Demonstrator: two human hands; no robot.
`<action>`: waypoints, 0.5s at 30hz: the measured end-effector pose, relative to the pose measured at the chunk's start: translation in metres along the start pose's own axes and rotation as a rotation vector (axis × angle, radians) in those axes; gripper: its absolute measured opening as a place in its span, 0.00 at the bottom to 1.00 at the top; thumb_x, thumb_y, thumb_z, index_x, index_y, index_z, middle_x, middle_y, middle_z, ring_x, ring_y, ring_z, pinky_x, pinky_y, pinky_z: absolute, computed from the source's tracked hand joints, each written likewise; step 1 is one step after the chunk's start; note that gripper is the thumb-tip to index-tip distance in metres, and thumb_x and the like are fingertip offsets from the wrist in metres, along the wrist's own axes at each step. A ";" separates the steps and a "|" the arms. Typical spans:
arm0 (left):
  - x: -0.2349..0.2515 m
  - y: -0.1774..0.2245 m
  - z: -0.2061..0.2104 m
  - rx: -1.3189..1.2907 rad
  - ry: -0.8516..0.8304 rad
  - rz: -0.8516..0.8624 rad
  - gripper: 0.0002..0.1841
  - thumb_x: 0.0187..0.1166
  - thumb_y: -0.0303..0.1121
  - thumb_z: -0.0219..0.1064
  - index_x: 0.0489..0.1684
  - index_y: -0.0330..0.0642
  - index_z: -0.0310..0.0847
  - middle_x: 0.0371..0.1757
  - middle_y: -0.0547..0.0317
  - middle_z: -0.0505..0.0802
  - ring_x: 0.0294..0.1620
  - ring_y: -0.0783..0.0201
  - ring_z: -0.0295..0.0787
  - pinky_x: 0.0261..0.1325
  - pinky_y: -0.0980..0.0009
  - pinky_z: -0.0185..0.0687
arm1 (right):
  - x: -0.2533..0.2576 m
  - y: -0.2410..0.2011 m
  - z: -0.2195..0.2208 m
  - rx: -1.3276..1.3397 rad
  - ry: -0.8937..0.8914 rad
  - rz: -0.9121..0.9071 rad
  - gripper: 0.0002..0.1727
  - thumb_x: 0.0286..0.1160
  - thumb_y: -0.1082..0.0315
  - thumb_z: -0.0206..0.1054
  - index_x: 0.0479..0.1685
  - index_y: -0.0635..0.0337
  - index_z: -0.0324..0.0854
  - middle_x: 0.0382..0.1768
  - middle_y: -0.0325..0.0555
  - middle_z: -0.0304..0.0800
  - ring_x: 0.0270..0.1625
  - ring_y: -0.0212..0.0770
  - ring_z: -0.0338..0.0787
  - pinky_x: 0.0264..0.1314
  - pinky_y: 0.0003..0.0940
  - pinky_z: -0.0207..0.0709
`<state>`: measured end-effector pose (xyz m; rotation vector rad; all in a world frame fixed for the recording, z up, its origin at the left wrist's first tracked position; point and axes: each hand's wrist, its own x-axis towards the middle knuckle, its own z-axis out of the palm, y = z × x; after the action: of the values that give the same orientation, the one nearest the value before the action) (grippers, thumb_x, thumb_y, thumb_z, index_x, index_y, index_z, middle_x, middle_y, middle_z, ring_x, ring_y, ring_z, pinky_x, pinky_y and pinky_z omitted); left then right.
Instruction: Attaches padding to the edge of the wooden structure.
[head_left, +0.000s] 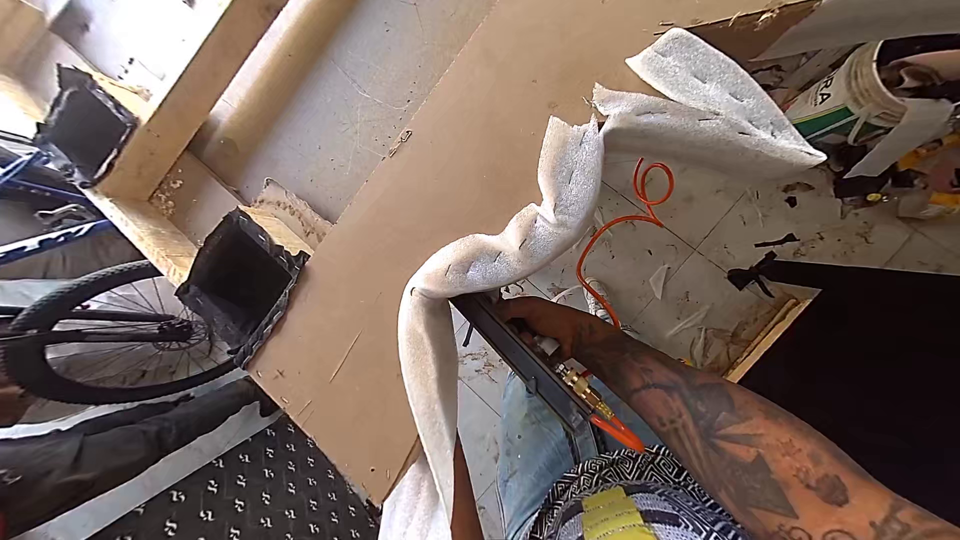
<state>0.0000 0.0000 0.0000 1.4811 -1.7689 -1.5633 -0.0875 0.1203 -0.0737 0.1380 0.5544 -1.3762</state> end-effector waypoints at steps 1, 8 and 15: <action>-0.007 -0.028 -0.017 -0.081 -0.111 -0.067 0.23 0.92 0.21 0.36 0.85 0.20 0.49 0.80 0.36 0.73 0.77 0.60 0.72 0.81 0.71 0.64 | 0.001 -0.001 0.000 0.009 -0.002 0.002 0.18 0.90 0.56 0.52 0.28 0.50 0.77 0.14 0.32 0.77 0.14 0.24 0.78 0.18 0.19 0.79; -0.128 -0.097 -0.069 0.220 -0.970 -0.347 0.22 0.87 0.41 0.64 0.71 0.36 0.82 0.62 0.52 0.93 0.62 0.61 0.92 0.70 0.58 0.86 | -0.008 -0.008 0.004 -0.037 0.065 0.019 0.18 0.88 0.51 0.57 0.31 0.52 0.77 0.13 0.33 0.72 0.11 0.25 0.74 0.13 0.21 0.76; -0.171 0.036 -0.114 0.509 -0.031 0.634 0.30 0.56 0.47 0.89 0.59 0.55 0.84 0.58 0.64 0.87 0.65 0.67 0.83 0.70 0.64 0.81 | -0.082 -0.025 -0.051 -0.696 0.367 0.067 0.25 0.71 0.46 0.77 0.52 0.57 0.79 0.22 0.42 0.79 0.20 0.38 0.81 0.26 0.36 0.83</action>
<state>0.1409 0.0819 0.1297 0.9063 -2.4533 -0.8577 -0.1333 0.2092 -0.0753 -0.1600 1.2920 -1.0286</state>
